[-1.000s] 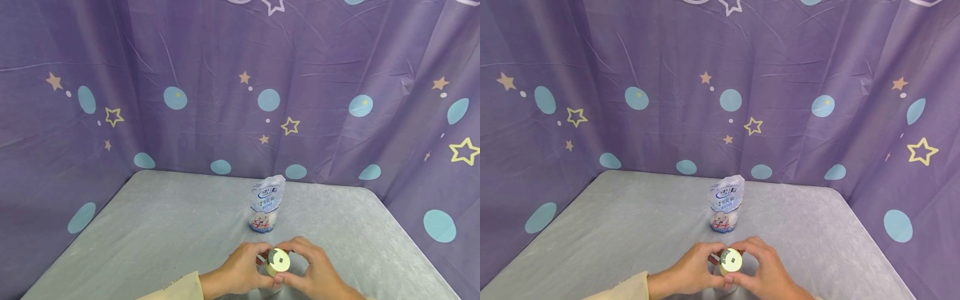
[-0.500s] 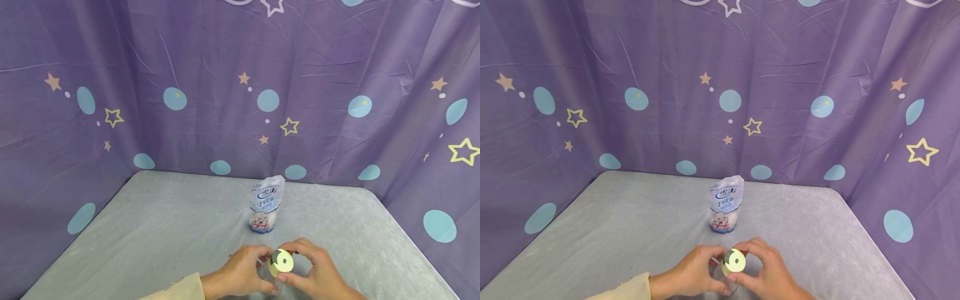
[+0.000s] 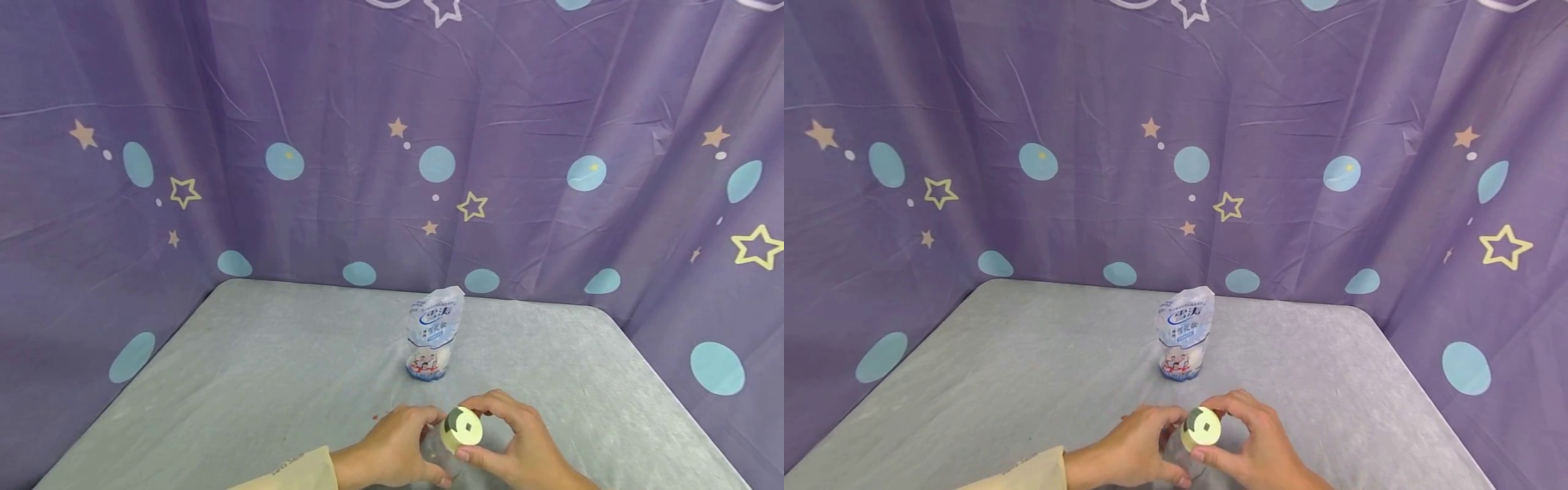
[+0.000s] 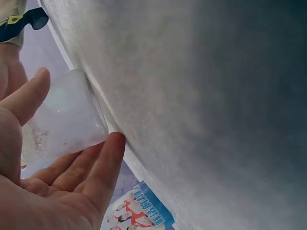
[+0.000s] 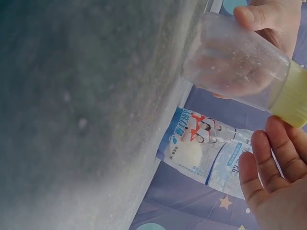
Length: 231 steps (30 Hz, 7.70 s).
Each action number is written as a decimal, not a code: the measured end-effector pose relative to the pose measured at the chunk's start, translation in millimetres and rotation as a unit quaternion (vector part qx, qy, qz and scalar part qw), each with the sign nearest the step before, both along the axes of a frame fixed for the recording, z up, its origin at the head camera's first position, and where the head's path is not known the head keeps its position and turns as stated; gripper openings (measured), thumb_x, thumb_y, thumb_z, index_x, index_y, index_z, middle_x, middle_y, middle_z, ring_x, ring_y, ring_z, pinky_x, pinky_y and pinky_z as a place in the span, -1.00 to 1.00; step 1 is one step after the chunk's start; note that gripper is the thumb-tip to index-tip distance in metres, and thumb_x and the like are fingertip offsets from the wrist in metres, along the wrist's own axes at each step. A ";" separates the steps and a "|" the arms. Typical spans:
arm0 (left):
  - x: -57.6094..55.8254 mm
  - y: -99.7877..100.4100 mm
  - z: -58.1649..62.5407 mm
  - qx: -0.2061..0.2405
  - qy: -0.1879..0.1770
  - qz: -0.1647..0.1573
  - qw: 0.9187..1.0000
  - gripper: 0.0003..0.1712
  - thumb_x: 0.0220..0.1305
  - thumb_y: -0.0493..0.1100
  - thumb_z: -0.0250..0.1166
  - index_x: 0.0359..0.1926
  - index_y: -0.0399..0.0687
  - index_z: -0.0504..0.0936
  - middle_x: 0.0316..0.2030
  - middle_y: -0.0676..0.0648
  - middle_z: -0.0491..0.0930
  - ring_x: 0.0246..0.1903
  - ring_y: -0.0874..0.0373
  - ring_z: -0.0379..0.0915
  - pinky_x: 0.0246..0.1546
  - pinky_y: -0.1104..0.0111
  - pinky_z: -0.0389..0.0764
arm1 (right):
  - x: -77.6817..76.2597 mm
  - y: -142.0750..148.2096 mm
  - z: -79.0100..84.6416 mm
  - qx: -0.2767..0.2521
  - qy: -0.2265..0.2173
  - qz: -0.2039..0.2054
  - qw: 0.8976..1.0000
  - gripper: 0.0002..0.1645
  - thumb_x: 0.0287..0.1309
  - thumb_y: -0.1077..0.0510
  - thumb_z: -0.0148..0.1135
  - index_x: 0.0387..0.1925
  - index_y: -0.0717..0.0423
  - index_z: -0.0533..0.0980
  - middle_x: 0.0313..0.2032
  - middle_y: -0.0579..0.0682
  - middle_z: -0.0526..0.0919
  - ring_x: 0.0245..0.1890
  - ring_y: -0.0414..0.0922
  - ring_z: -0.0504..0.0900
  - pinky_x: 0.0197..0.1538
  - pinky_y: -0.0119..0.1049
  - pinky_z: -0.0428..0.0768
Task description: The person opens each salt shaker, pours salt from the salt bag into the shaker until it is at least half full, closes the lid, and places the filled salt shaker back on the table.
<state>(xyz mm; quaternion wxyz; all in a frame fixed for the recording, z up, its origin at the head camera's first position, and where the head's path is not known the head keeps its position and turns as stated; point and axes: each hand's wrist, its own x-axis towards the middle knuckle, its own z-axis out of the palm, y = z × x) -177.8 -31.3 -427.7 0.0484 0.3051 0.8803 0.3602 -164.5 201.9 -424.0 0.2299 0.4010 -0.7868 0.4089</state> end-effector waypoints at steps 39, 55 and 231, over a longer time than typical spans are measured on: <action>2.2 -3.6 0.3 0.009 0.020 -0.018 1.000 -0.43 -0.17 0.06 0.73 -0.07 0.19 0.71 -0.42 0.35 0.52 -0.48 0.47 0.42 -0.51 0.54 0.44 | -3.1 5.5 1.0 0.011 0.027 0.033 0.999 -0.37 -0.06 0.23 0.62 0.11 0.01 0.59 -0.10 -0.19 0.69 -0.16 -0.24 0.60 -0.06 -0.35 0.52; 1.6 -5.4 0.3 0.020 0.012 -0.028 0.999 -0.48 -0.15 0.04 0.72 -0.12 0.19 0.70 -0.44 0.35 0.52 -0.49 0.46 0.44 -0.53 0.53 0.44 | -2.7 10.0 4.0 0.049 0.000 0.093 0.994 -0.25 0.09 0.33 0.47 0.33 0.14 0.46 0.15 -0.03 0.61 0.10 -0.11 0.58 0.10 -0.25 0.58; 6.9 -6.4 5.3 0.020 0.008 -0.032 0.999 -0.49 -0.15 0.00 0.72 -0.09 0.23 0.75 -0.45 0.34 0.51 -0.51 0.48 0.37 -0.54 0.53 0.42 | 4.0 5.6 14.6 0.065 0.000 0.085 0.994 -0.29 0.10 0.32 0.43 0.32 0.06 0.48 0.13 -0.08 0.56 0.03 -0.17 0.55 -0.01 -0.30 0.58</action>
